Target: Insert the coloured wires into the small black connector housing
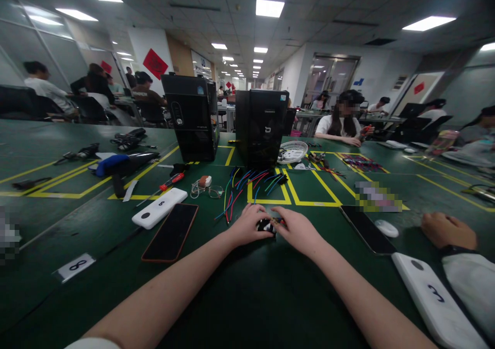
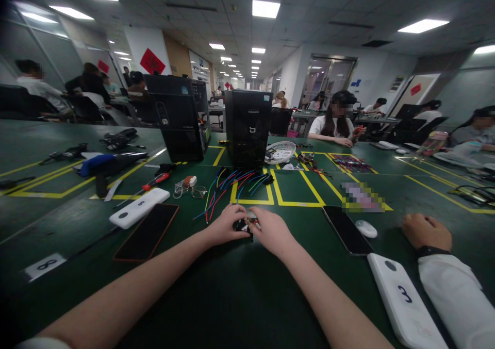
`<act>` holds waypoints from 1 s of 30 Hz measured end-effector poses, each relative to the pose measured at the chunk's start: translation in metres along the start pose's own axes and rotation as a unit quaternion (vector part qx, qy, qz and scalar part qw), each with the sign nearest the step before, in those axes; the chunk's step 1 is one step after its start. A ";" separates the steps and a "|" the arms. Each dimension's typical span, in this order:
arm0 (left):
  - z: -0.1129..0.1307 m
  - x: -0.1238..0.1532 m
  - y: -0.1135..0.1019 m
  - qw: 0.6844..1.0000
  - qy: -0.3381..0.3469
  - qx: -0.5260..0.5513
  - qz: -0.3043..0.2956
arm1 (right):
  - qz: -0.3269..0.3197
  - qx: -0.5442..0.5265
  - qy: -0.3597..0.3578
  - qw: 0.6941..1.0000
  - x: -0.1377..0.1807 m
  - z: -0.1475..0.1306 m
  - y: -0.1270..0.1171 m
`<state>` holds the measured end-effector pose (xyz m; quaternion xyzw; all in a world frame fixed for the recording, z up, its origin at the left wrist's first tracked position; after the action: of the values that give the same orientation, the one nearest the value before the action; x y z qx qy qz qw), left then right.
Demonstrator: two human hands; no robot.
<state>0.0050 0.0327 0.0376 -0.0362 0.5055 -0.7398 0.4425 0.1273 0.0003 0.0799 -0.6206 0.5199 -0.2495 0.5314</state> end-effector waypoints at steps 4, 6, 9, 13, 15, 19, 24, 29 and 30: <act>0.003 0.001 0.002 1.000 0.003 -0.013 -0.002 | -0.044 0.039 0.026 0.998 0.001 0.007 0.020; 0.002 0.001 0.002 1.000 -0.004 -0.012 0.005 | -0.050 0.059 0.044 0.996 0.001 0.010 0.027; -0.003 0.001 0.001 0.999 -0.027 0.000 0.023 | -0.055 0.075 0.053 0.994 -0.001 0.012 0.029; -0.006 0.000 0.001 0.999 -0.035 0.021 0.019 | -0.058 0.112 0.107 0.986 -0.003 0.031 0.016; -0.006 0.001 0.001 0.999 -0.032 0.027 0.012 | -0.071 0.126 0.165 0.976 -0.002 0.055 0.005; -0.004 0.001 0.000 0.999 -0.030 0.039 0.004 | -0.132 0.145 0.308 0.931 0.008 0.125 -0.015; 0.000 0.000 -0.004 0.998 -0.027 0.048 0.009 | -0.153 0.150 0.390 0.895 0.024 0.199 -0.032; 0.002 0.001 -0.004 0.998 -0.026 0.054 0.006 | -0.137 0.147 0.416 0.887 0.032 0.231 -0.036; 0.002 0.001 -0.004 0.998 -0.026 0.057 0.004 | -0.132 0.145 0.423 0.885 0.033 0.234 -0.037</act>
<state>0.0030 0.0310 0.0407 -0.0282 0.4514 -0.7644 0.4594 0.3546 0.0598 0.0328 -0.4354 0.5668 -0.6282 0.3075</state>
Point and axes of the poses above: each hand's wrist, its own x-axis away from the middle knuckle, its own y-axis out of the palm, z = x × y, the point moved 6 cm from there along -x, towards the middle knuckle, and after that the axes turned 3 degrees about z, right-handed, at the moved point
